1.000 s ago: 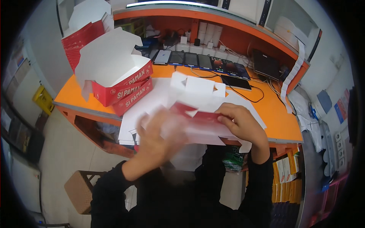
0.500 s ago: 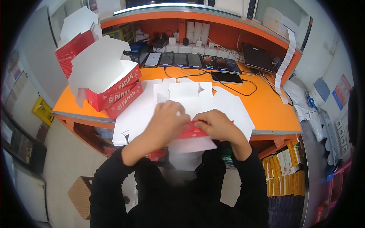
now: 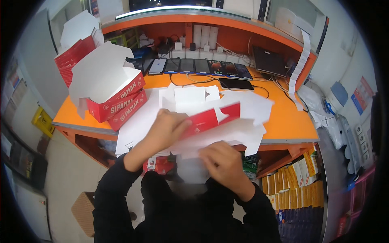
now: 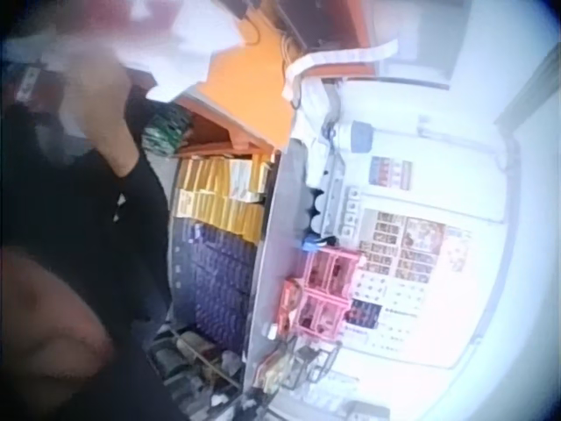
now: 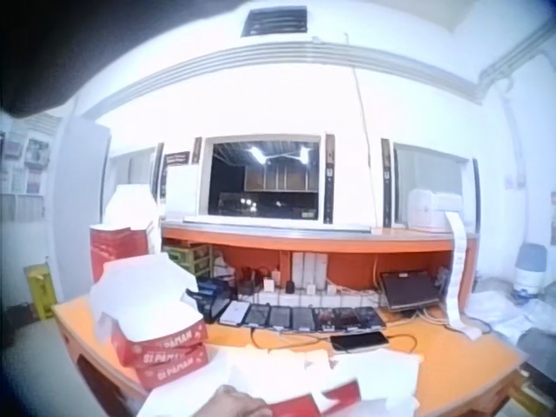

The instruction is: The person assembles red and white cardboard boxes by folding the flat pieces into shape and tucking the flaps. They work at an orange counter, stacking the completed boxes to the side.

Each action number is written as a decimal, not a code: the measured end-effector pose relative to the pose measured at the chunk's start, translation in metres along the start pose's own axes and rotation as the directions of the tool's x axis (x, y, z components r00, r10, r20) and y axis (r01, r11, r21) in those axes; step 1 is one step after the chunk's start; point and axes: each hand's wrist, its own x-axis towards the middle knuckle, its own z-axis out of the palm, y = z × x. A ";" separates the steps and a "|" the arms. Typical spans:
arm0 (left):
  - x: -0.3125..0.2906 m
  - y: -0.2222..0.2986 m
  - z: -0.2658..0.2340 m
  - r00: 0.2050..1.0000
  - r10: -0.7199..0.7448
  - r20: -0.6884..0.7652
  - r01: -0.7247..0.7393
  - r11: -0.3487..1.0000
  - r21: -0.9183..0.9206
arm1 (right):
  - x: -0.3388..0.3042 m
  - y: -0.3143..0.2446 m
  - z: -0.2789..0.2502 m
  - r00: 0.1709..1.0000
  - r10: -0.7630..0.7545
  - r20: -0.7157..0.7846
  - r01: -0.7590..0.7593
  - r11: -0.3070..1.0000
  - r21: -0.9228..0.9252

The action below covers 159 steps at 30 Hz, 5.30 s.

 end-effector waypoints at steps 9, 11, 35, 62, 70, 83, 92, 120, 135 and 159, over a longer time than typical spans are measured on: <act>-0.019 -0.006 -0.005 0.987 -0.159 0.006 0.159 0.986 -0.043 | 0.027 0.052 0.017 0.868 0.403 -0.291 -0.388 0.915 0.112; -0.020 -0.011 0.001 0.997 -0.076 0.009 0.076 0.997 0.007 | 0.036 0.041 0.014 0.944 0.292 -0.157 -0.292 0.956 0.019; -0.055 -0.042 -0.027 0.866 -0.370 0.336 0.485 0.458 -0.745 | 0.051 0.055 -0.044 0.856 0.397 -0.330 -0.307 0.905 0.293; -0.044 -0.031 -0.014 0.882 -0.389 -0.267 0.073 0.671 -0.737 | 0.080 0.139 -0.047 0.806 0.584 0.095 -0.577 0.742 0.340; -0.080 0.042 -0.059 0.888 0.153 -0.434 -0.165 0.986 0.010 | 0.103 -0.024 -0.003 0.358 0.282 0.890 0.064 0.944 -0.324; -0.026 0.001 -0.021 0.991 -0.015 0.132 -0.041 0.912 0.408 | 0.065 0.038 0.007 0.519 0.465 0.718 -0.563 0.817 -0.122; -0.022 0.028 0.014 0.980 0.193 0.048 -0.192 0.847 0.495 | 0.046 0.054 0.028 0.749 0.310 0.586 -0.408 0.912 0.040; -0.005 -0.003 0.024 0.950 0.313 -0.004 -0.277 0.848 0.452 | 0.031 0.067 -0.001 0.919 0.242 0.312 -0.316 0.924 0.215; -0.001 0.002 0.035 0.959 0.283 0.031 -0.267 0.857 0.440 | 0.023 0.064 0.012 0.917 0.191 0.350 -0.190 0.981 -0.038; -0.088 -0.029 -0.002 0.989 0.150 -0.016 -0.140 0.955 0.260 | 0.235 -0.045 0.140 0.760 -0.455 0.465 0.594 0.776 -0.211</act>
